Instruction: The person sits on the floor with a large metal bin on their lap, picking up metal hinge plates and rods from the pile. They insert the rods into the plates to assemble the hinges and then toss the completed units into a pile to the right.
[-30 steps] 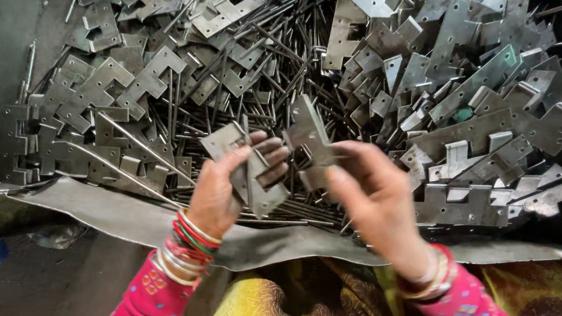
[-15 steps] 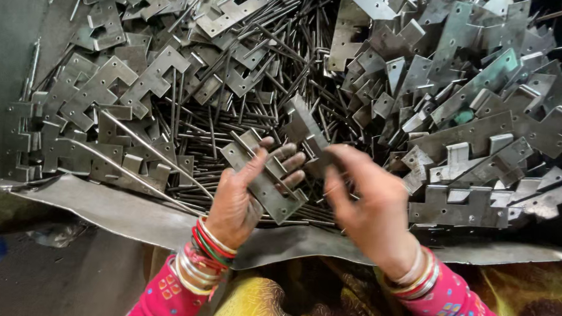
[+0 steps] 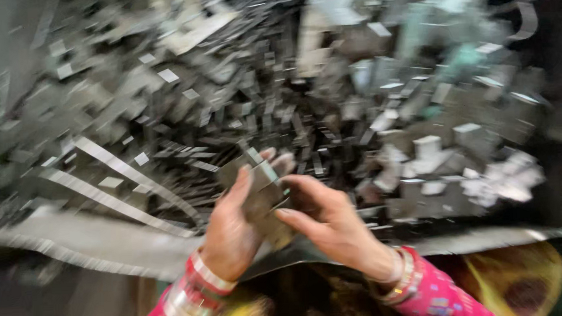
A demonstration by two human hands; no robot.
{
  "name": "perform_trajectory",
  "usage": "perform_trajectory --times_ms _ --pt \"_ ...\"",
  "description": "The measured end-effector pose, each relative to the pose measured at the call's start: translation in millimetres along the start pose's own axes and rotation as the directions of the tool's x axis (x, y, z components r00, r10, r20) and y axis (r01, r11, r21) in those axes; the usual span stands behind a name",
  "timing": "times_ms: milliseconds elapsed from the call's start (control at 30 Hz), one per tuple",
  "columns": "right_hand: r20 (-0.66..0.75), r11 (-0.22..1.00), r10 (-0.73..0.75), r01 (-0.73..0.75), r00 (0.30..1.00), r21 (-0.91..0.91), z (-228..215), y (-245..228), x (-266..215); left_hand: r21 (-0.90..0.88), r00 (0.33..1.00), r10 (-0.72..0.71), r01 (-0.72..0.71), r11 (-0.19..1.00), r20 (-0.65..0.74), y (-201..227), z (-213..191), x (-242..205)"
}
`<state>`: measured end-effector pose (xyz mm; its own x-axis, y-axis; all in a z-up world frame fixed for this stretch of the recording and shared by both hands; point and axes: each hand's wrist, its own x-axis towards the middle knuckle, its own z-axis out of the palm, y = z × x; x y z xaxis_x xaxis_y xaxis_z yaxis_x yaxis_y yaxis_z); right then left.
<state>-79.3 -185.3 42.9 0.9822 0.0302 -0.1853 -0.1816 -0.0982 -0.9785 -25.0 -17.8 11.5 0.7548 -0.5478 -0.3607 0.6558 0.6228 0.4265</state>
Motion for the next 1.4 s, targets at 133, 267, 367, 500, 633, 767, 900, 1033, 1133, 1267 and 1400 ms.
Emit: perform_trajectory --times_ms 133,267,367,500,633,767,900,1033,1133,1267,1400 --pt "0.074 0.922 0.108 -0.128 0.991 0.367 -22 -1 -5 -0.189 0.96 -0.011 0.066 0.98 0.281 -4 -23 -11" --pt "-0.226 0.999 -0.041 0.048 0.973 0.024 -78 -28 -18 0.567 0.994 0.1 -0.059 0.822 -0.042 -3 -61 -1" --pt "-0.517 0.986 -0.164 0.125 0.84 -0.109 -148 -39 -32 0.823 0.996 0.088 -0.035 0.567 -0.018 2 -81 -12" --pt "-0.615 0.79 -0.569 0.154 0.546 -0.594 -284 -23 -43 0.993 0.954 0.298 0.008 -0.114 0.027 -4 -97 -33" --pt "-0.601 0.665 -0.66 -0.021 0.451 -0.746 -453 3 -37 0.936 0.888 0.361 -0.177 -0.303 0.285 -17 -114 -30" --pt "-0.653 0.397 -0.596 -0.535 0.467 -0.746 -534 26 -43 0.878 0.867 0.313 -0.244 -0.413 0.388 -22 -115 -18" --pt "-0.322 0.029 -0.863 -0.598 0.389 -0.801 -487 26 -43 0.891 0.85 0.358 -0.245 -0.382 0.387 -17 -91 -25" --pt "-0.353 0.297 -0.78 -0.191 0.516 -0.935 -341 -6 -40 0.856 0.832 0.336 -0.278 -0.435 0.441 -10 -60 -35" --pt "-0.123 0.14 -0.779 -0.021 0.615 -0.99 -210 -42 -27 0.806 0.797 0.308 -0.336 -0.487 0.519 -4 -41 -44" --pt "0.067 0.246 -0.74 0.362 0.669 -0.899 -54 -77 -8 0.856 0.767 0.426 -0.301 -0.42 0.479 13 -33 -53" --pt "0.397 0.302 -0.587 0.647 0.705 -0.7 46 -74 35 0.832 0.493 0.67 -0.314 -0.458 0.555 65 -45 -69"
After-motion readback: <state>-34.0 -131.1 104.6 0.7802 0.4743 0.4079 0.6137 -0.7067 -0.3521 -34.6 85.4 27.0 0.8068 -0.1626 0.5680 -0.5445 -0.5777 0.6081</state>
